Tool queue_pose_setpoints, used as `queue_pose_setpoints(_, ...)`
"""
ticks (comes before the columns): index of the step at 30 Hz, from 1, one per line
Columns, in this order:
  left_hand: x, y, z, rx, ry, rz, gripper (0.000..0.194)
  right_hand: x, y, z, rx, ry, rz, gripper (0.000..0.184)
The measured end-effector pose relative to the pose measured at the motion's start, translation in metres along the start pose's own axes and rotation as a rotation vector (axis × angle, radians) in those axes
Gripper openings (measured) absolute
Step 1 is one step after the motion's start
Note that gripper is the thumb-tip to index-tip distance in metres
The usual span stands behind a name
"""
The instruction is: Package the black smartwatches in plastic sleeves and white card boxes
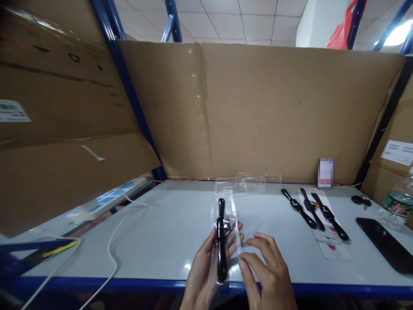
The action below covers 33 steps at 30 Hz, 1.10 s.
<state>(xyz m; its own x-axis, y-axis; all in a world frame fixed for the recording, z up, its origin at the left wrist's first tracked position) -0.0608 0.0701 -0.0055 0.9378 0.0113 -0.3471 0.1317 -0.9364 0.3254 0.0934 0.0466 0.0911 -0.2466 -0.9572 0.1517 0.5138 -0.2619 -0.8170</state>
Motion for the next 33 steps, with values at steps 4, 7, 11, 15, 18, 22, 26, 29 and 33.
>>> queue_pose_setpoints(4,-0.0014,0.0024,0.0013,-0.107,-0.044,-0.009,0.022,0.0006,-0.0007,-0.0006,-0.037,-0.032,0.001,0.024)
queue_pose_setpoints(7,-0.0017,0.0036,-0.0012,-0.112,-0.053,-0.003,0.024,0.0032,-0.0021,-0.0004,-0.062,-0.052,0.016,0.023)
queue_pose_setpoints(11,-0.0021,0.0037,-0.0027,-0.100,-0.054,-0.007,0.027,0.0042,-0.0013,-0.0009,-0.078,-0.065,0.014,0.021)
queue_pose_setpoints(15,-0.0018,0.0034,-0.0030,-0.084,-0.057,-0.007,0.029,0.0031,0.0002,-0.0040,-0.070,-0.077,0.008,0.020)
queue_pose_setpoints(18,-0.0012,0.0027,-0.0020,-0.058,-0.057,-0.008,0.029,0.0015,0.0007,-0.0053,-0.069,-0.076,0.002,0.019)
queue_pose_setpoints(22,-0.0012,0.0004,0.0004,-0.019,-0.069,-0.018,0.031,0.0010,0.0005,-0.0055,-0.074,-0.080,0.000,0.019)
queue_pose_setpoints(26,-0.0015,-0.0020,0.0013,-0.005,-0.096,-0.017,0.032,0.0008,0.0006,-0.0066,-0.066,-0.084,-0.007,0.019)
queue_pose_setpoints(29,-0.0012,-0.0032,0.0027,-0.015,-0.099,0.000,0.035,0.0003,0.0011,-0.0081,-0.055,-0.083,-0.016,0.019)
queue_pose_setpoints(33,0.0000,-0.0038,0.0030,0.010,-0.084,0.018,0.027,0.0001,0.0017,-0.0091,-0.050,-0.080,-0.028,0.019)
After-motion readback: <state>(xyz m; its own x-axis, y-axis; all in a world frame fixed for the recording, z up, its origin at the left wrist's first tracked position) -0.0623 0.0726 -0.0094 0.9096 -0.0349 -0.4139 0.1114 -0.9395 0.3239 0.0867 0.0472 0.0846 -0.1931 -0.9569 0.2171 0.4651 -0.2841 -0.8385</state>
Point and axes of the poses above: each hand's wrist, its own y-axis away from the middle knuckle, its own z-axis out of the back of the hand, x = y × z, the point moved 7 cm from there along -y, towards the middle knuckle, and after that the axes turned 11 degrees about z, right-handed, at the moved point
